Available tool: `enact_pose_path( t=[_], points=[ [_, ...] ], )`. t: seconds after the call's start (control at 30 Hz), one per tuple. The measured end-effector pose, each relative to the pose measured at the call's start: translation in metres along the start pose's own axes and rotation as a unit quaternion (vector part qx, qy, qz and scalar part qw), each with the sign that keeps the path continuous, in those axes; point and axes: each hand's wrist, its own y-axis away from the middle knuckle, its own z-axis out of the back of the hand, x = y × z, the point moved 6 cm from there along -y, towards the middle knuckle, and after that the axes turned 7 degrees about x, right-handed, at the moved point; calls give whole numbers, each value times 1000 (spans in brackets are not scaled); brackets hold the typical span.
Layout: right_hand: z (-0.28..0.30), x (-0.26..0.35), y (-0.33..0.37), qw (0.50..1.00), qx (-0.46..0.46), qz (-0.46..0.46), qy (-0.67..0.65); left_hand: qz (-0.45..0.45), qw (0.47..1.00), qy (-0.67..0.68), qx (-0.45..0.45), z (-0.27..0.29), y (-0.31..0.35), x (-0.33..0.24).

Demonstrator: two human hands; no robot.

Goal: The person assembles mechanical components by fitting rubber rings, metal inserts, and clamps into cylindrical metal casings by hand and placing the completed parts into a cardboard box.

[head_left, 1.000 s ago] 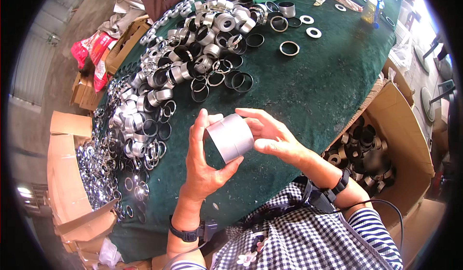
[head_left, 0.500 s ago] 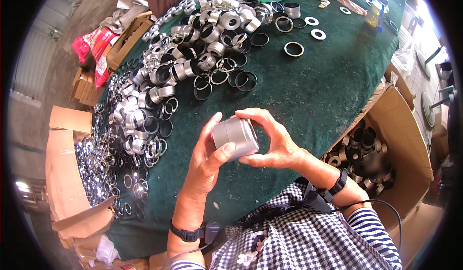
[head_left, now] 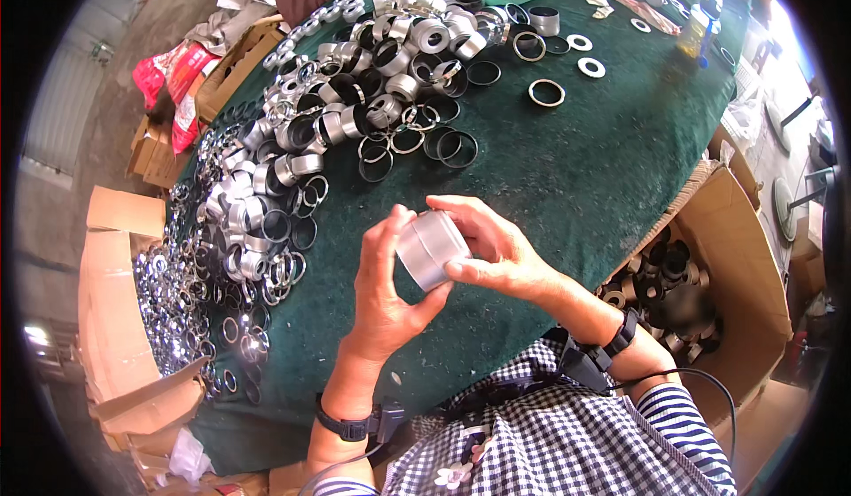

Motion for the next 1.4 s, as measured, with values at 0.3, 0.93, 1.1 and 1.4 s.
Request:
enact_pose_path(
  t=[0.3,0.93,1.1,1.4],
  points=[
    [26,-44,9,766,44,-17,641,204,979,-15,-9,-33,97,93],
    [83,-52,-52,807,-117,-16,578,137,959,-243,-45,-31,-25,203],
    [59,-35,-50,894,-148,51,421,242,957,137,-80,-27,-16,198],
    [-3,-10,-35,916,-88,154,359,251,862,433,-87,-5,10,75]
  ],
)
